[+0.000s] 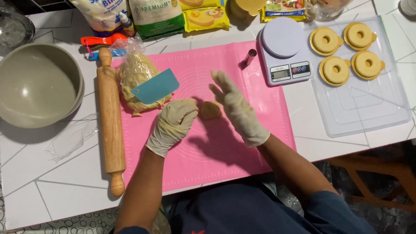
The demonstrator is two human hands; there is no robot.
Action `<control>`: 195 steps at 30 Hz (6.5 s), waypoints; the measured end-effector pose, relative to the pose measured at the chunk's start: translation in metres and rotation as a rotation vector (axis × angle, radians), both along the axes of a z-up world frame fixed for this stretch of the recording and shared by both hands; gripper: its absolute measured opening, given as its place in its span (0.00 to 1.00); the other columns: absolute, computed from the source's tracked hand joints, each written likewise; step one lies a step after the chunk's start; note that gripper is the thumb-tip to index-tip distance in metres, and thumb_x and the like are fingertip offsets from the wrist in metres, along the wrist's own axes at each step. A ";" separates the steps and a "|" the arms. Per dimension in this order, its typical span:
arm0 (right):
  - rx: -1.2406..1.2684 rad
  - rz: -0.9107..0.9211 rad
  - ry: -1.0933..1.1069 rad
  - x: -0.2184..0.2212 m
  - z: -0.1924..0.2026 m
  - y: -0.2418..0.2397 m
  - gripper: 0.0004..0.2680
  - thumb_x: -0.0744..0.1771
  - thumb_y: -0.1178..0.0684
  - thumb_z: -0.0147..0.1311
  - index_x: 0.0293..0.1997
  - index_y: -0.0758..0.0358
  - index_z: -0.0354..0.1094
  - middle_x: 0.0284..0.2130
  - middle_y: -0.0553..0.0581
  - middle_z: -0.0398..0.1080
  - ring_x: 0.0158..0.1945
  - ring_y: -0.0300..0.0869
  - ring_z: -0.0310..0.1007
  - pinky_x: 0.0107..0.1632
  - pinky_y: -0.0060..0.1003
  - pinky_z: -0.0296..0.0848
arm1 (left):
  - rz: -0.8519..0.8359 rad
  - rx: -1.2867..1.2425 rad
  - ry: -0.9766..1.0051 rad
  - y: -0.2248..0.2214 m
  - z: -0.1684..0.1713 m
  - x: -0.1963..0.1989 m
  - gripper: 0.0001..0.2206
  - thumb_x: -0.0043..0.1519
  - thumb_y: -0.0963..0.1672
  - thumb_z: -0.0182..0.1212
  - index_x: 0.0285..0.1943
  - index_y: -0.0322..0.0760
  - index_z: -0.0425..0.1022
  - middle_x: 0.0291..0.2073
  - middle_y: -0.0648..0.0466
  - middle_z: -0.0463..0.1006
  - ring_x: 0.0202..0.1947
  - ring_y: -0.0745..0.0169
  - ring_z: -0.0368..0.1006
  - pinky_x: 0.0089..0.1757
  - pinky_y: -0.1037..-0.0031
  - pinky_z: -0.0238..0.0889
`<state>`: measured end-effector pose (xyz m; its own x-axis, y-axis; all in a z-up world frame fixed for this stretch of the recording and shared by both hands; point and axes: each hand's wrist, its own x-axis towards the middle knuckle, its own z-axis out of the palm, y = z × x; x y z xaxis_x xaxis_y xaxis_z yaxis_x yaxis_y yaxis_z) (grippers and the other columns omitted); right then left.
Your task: Dividing a mass of dough into smaller portions and rolling them into individual balls on a silicone mat.
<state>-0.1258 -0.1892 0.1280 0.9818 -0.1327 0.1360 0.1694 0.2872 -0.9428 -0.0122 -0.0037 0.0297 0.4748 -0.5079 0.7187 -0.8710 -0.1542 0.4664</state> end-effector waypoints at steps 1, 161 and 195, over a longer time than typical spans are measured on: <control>-0.002 -0.002 -0.004 0.011 0.003 -0.003 0.34 0.68 0.25 0.45 0.80 0.50 0.37 0.78 0.58 0.37 0.78 0.62 0.38 0.73 0.64 0.41 | -0.002 -0.002 -0.004 -0.005 0.001 -0.005 0.07 0.59 0.42 0.72 0.44 0.41 0.82 0.43 0.53 0.81 0.44 0.50 0.80 0.47 0.63 0.75; -1.655 0.211 0.524 0.001 -0.043 -0.029 0.21 0.71 0.31 0.31 0.76 0.26 0.40 0.75 0.28 0.40 0.80 0.48 0.27 0.69 0.78 0.20 | 0.087 0.097 0.188 0.006 -0.001 0.010 0.06 0.62 0.43 0.69 0.42 0.36 0.78 0.30 0.43 0.81 0.35 0.37 0.80 0.37 0.58 0.74; -1.871 0.030 0.193 -0.034 -0.033 0.017 0.19 0.71 0.34 0.36 0.71 0.37 0.55 0.71 0.36 0.55 0.80 0.50 0.31 0.70 0.75 0.26 | 0.083 0.162 0.266 0.010 0.006 0.008 0.03 0.65 0.43 0.62 0.44 0.40 0.77 0.32 0.46 0.80 0.39 0.39 0.79 0.41 0.57 0.73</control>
